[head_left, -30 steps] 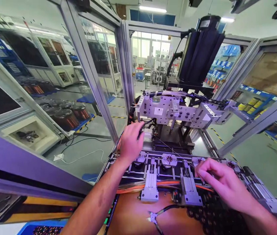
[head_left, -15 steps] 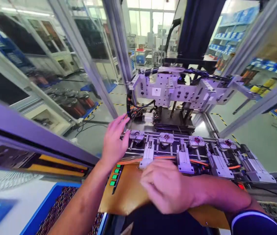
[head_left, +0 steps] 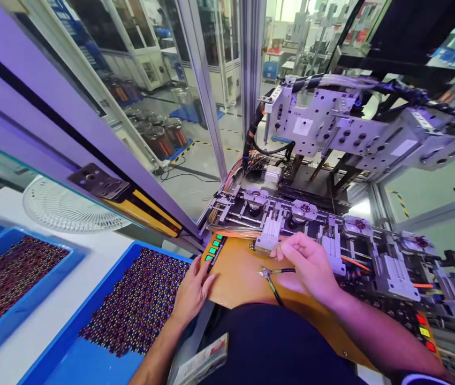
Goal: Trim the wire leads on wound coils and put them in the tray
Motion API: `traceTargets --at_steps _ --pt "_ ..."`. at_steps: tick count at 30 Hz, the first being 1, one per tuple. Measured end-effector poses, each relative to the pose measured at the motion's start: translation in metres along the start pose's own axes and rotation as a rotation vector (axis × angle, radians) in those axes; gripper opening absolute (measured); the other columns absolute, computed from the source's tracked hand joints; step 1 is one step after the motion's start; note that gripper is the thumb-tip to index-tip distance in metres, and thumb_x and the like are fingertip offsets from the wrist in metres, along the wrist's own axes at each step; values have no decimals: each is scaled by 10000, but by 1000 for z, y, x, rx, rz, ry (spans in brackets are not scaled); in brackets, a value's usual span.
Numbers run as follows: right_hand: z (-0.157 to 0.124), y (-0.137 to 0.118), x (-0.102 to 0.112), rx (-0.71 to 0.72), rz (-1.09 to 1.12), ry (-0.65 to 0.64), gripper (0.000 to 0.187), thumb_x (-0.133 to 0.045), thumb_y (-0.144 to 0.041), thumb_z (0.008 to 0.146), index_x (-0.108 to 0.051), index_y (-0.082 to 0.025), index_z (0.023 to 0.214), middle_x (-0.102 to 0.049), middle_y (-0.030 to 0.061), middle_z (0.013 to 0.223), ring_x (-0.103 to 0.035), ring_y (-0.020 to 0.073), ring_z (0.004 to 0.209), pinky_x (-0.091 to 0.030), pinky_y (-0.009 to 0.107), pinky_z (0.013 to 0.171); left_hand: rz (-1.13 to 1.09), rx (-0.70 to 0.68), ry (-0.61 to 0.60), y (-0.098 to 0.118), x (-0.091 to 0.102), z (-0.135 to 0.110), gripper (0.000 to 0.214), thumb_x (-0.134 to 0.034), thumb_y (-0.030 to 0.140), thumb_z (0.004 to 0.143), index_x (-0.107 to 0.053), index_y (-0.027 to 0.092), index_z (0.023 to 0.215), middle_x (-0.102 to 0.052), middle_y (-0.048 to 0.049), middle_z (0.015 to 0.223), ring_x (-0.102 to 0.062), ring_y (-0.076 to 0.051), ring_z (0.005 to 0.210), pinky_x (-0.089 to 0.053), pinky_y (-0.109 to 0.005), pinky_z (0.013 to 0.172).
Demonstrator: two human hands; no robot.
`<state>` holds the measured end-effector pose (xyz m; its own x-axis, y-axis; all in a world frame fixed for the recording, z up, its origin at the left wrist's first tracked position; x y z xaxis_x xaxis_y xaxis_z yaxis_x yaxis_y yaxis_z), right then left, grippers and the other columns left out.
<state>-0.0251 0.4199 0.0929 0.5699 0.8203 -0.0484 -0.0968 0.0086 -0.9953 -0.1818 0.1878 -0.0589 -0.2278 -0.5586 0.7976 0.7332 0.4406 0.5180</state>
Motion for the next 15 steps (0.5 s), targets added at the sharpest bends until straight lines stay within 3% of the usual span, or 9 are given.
traceTargets --at_steps 3,5,8,9,11,13,15 --pt "-3 -5 -3 37 -110 -1 254 -588 -354 931 -600 -173 754 -686 40 776 -661 166 773 -528 305 739 -4 -36 55 10 9 10 543 -573 327 894 -437 516 1385 -585 -2 1373 -677 -391 1089 -600 -599 847" --pt "-6 -12 -9 157 -229 -1 210 -549 -280 944 -593 -173 767 -687 43 777 -655 154 746 -522 288 707 -12 -85 107 26 18 31 572 -561 328 908 -385 453 1438 -563 -56 1396 -638 -388 1157 -566 -609 904" --pt "-10 -29 -35 538 -467 -75 191 -470 -171 945 -568 -166 782 -665 51 741 -619 146 695 -504 280 671 -87 -225 160 69 30 90 603 -604 304 897 -392 276 1461 -503 -151 1456 -490 -348 1337 -420 -566 1097" --pt "-11 -35 -47 687 -559 -109 200 -442 -144 937 -559 -161 776 -653 56 724 -600 149 679 -496 283 656 -203 -300 156 87 33 115 588 -632 267 877 -437 211 1429 -485 -190 1468 -439 -352 1377 -358 -570 1136" --pt "-12 -44 -68 938 -749 -160 222 -402 -104 902 -547 -154 741 -621 61 685 -557 156 645 -468 290 611 -276 -398 139 123 33 164 561 -647 298 865 -472 200 1390 -475 -166 1489 -414 -309 1400 -342 -501 1159" --pt "-9 -49 -83 1102 -907 -181 231 -391 -94 864 -537 -157 696 -578 50 643 -513 157 602 -426 292 561 -333 -420 144 151 29 204 544 -592 305 900 -434 200 1410 -487 -148 1486 -550 -260 1282 -418 -433 1104" --pt "-5 -53 -93 1194 -1018 -212 229 -398 -107 855 -523 -164 673 -534 31 612 -494 153 575 -400 286 536 -387 -372 183 167 23 232 510 -480 311 960 -362 201 1444 -536 -147 1437 -700 -182 970 -529 -364 948"
Point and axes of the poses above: each hand's wrist, its own z-axis towards the middle knuckle, its own x-axis out of the back of the hand, y = z × x, the point moved 5 cm from there along z, towards the middle knuckle
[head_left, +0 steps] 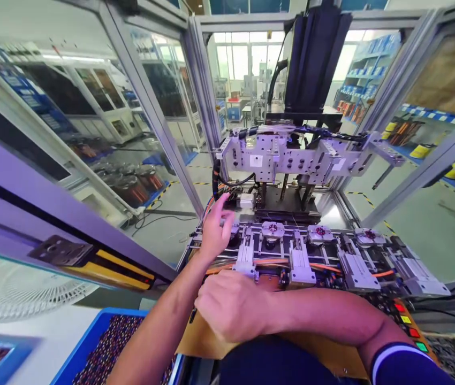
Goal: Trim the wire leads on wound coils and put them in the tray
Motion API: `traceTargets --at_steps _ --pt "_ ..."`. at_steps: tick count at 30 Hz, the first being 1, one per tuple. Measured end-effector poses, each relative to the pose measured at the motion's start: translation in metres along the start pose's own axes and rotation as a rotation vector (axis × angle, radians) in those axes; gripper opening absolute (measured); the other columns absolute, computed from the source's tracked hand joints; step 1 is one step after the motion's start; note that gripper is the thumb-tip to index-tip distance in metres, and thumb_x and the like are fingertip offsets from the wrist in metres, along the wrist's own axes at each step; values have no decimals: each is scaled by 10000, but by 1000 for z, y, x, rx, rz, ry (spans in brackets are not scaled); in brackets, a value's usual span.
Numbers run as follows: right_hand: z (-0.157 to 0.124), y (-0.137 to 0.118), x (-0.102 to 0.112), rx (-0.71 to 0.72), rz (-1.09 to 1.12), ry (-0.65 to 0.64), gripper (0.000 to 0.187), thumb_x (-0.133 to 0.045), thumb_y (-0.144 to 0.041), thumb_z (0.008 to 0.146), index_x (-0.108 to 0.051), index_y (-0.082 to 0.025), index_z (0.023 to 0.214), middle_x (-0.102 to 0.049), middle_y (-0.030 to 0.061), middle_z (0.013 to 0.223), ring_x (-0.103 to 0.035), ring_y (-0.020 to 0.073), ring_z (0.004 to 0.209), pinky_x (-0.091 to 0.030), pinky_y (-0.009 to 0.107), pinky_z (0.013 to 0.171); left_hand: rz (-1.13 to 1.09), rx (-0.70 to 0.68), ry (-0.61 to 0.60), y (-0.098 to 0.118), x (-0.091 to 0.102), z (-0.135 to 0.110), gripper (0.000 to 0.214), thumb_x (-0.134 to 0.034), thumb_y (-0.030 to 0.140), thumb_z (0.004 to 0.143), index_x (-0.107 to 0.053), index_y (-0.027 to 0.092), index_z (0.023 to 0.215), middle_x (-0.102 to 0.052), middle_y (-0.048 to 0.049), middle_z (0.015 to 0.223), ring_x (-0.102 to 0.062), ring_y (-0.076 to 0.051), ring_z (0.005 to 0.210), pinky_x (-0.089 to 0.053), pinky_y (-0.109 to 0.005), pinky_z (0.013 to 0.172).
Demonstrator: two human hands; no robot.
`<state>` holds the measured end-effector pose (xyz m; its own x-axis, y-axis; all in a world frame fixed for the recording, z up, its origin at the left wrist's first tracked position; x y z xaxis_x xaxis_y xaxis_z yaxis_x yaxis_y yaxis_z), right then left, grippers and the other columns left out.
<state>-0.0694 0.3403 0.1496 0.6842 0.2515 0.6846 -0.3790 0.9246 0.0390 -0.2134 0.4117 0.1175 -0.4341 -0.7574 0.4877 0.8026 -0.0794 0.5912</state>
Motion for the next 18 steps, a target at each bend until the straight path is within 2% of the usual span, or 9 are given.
traceTargets --at_steps 2,3,5,7,9,13,16,18 --pt "7 0 -5 64 -62 -68 217 -416 -124 870 -514 -167 681 -515 18 603 -509 150 567 -395 278 530 -18 73 76 -5 -9 16 476 -374 321 998 -328 189 1454 -627 -139 1313 -695 -141 745 -560 -327 811" --pt "9 1 -8 84 -83 -106 206 -425 -130 876 -512 -167 692 -513 16 604 -521 149 566 -395 275 528 -16 111 108 -9 -12 21 460 -346 325 1004 -350 181 1441 -672 -125 1227 -689 -149 734 -555 -328 796" --pt "13 4 -13 101 -108 -160 183 -440 -134 872 -507 -166 706 -511 12 600 -535 149 552 -391 274 517 5 175 146 -18 -13 31 423 -350 319 993 -455 171 1375 -719 -99 1067 -691 -197 854 -528 -355 855" --pt "16 7 -15 108 -105 -173 170 -442 -133 863 -503 -167 708 -504 7 592 -530 146 532 -380 273 498 40 228 150 -27 -11 42 376 -389 308 973 -558 168 1277 -721 -105 1027 -665 -239 995 -487 -392 935" --pt "19 11 -16 106 -98 -165 168 -441 -134 857 -499 -169 704 -504 6 589 -528 146 527 -368 272 483 70 270 106 -35 -8 54 319 -432 315 968 -624 157 1168 -716 -109 1026 -658 -250 1011 -478 -421 940" --pt "22 20 -17 78 -99 -151 165 -461 -137 853 -514 -170 700 -524 9 595 -536 152 541 -377 281 486 99 314 -118 -47 -11 74 271 -571 380 941 -677 135 898 -704 -24 818 -676 -192 782 -535 -396 803" --pt "25 28 -9 88 -44 -99 167 -474 -124 852 -548 -166 709 -592 27 654 -571 159 608 -420 289 519 105 322 -223 -51 -15 79 256 -605 379 929 -681 138 891 -712 -22 841 -680 -176 780 -549 -382 795" --pt "31 42 8 57 46 -6 178 -477 -165 901 -588 -160 762 -665 49 778 -621 167 760 -491 290 634 114 320 -236 -54 -16 78 243 -597 370 936 -681 142 940 -723 -43 931 -686 -181 839 -551 -391 820"
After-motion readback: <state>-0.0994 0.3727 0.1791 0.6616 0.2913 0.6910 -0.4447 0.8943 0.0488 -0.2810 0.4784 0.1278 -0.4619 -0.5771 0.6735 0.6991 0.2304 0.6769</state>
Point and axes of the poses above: each hand's wrist, its own z-axis towards the middle knuckle, its own x-axis out of the back of the hand, y = z × x, the point moved 5 cm from there along z, towards the middle knuckle
